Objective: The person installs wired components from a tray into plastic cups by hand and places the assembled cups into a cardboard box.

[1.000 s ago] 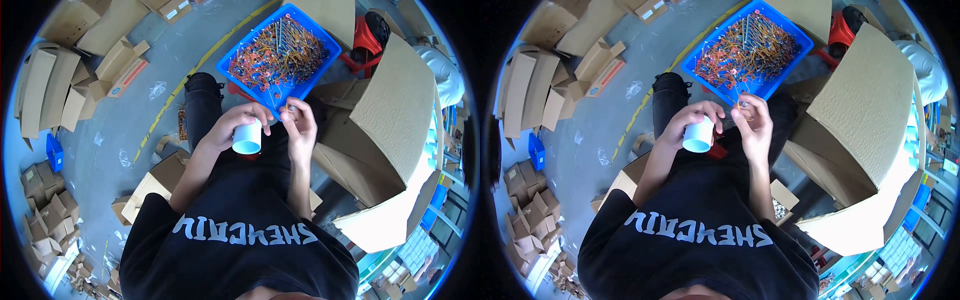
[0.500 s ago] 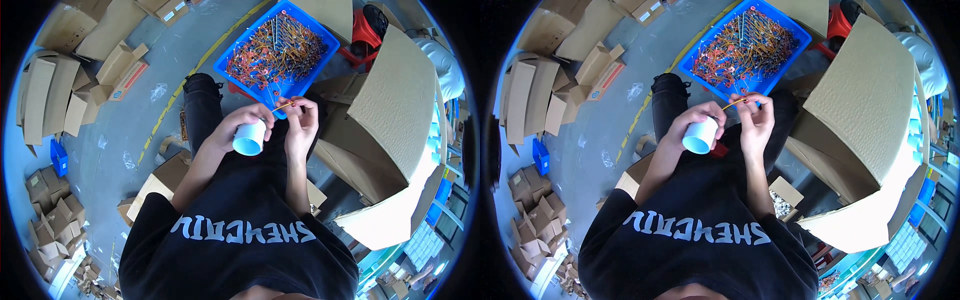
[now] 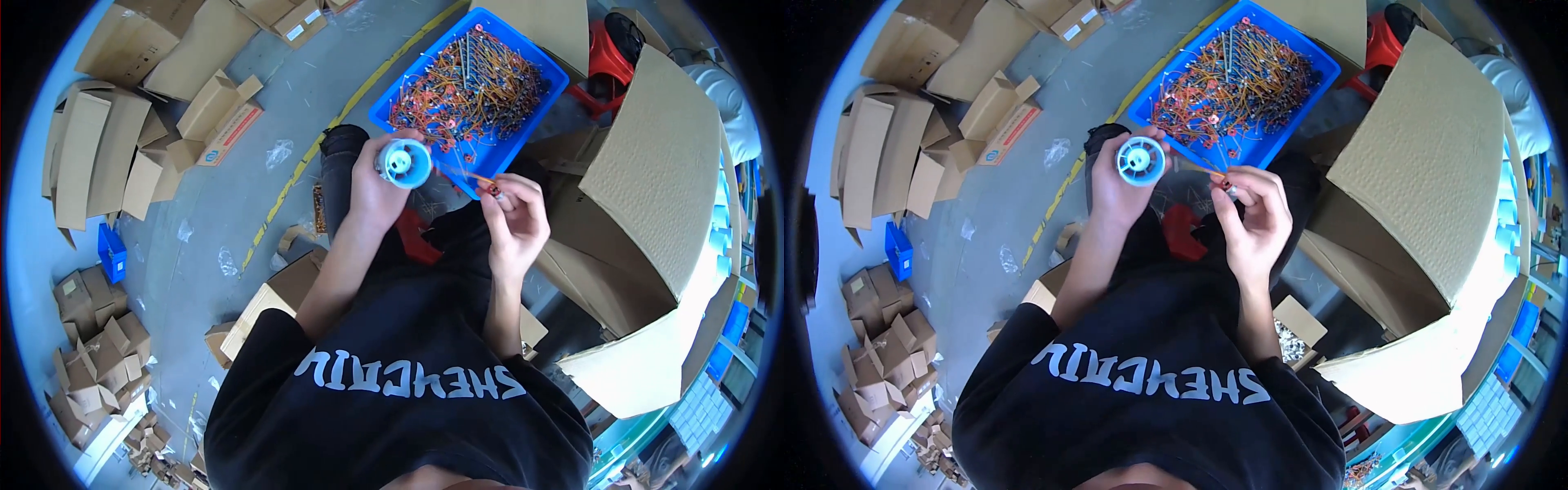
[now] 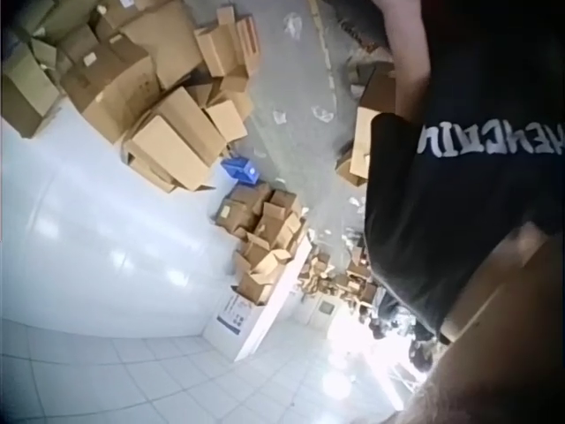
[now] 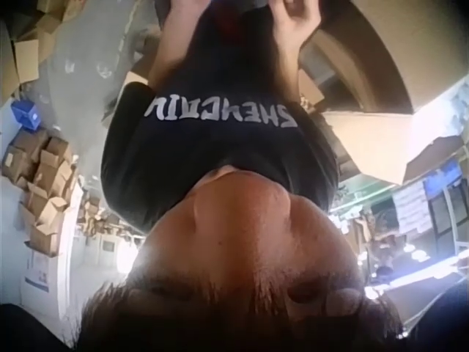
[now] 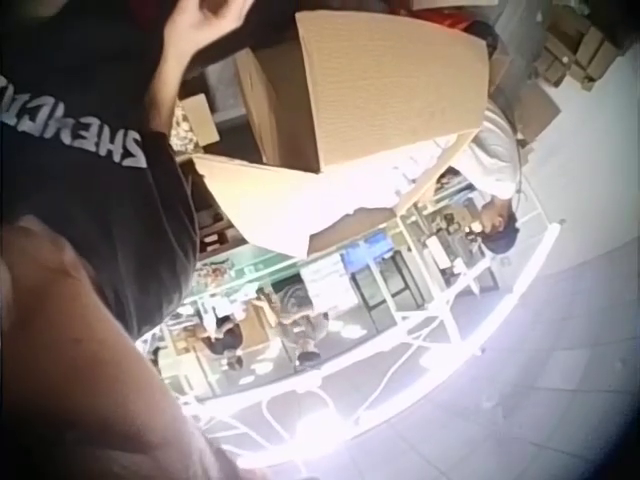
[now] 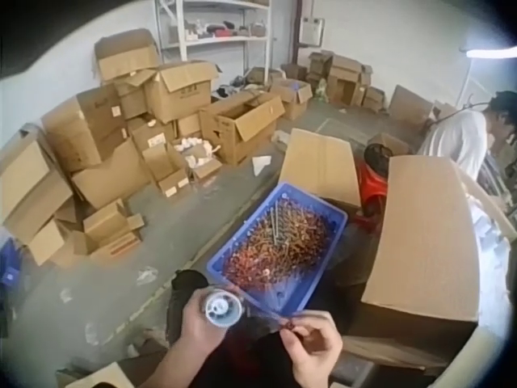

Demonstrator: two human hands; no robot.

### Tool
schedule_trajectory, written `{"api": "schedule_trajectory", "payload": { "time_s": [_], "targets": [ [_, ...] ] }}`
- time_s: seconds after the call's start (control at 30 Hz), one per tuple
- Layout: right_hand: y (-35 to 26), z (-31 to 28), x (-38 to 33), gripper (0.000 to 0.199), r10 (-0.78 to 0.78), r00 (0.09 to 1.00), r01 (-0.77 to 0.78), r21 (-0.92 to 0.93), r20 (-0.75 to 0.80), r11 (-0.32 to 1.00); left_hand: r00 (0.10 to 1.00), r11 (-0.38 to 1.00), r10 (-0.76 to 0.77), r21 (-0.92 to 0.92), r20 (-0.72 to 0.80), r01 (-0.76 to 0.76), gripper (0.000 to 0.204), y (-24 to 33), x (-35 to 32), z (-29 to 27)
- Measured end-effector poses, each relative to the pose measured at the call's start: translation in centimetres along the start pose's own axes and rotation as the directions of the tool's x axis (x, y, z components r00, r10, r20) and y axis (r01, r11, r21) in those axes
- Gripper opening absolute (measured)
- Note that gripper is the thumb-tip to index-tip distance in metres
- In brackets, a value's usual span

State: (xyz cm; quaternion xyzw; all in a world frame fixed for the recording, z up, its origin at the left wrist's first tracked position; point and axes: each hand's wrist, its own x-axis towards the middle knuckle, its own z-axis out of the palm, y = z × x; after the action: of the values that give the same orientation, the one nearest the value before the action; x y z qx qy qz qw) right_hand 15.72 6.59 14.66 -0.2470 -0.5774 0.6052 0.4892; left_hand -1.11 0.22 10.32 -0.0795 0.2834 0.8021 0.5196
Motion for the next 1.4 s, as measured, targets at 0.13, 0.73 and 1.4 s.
{"api": "schedule_trajectory", "payload": {
  "time_s": [0.13, 0.73, 1.4],
  "targets": [
    [-1.9, 1.4, -0.5, 0.025, -0.115, 0.991, 0.117, -0.015, 0.064, 0.993, 0.996, 0.948, 0.081, -0.312, 0.041, -0.065, 0.040, -0.8, 0.2, -0.2],
    [-0.2, 2.8, -0.2, 0.024, -0.173, 0.977, 0.171, 0.027, 0.128, 0.985, 0.940, 0.995, 0.041, -0.097, 0.339, -0.009, 0.043, -0.7, -1.0, 1.2],
    [-0.8, 1.4, -0.5, 0.021, -0.356, 0.924, 0.379, -0.453, 0.140, 0.807, 0.894, 0.962, -0.040, -0.225, 0.446, 0.155, 0.043, -0.5, -1.6, 0.6]
  ]
}}
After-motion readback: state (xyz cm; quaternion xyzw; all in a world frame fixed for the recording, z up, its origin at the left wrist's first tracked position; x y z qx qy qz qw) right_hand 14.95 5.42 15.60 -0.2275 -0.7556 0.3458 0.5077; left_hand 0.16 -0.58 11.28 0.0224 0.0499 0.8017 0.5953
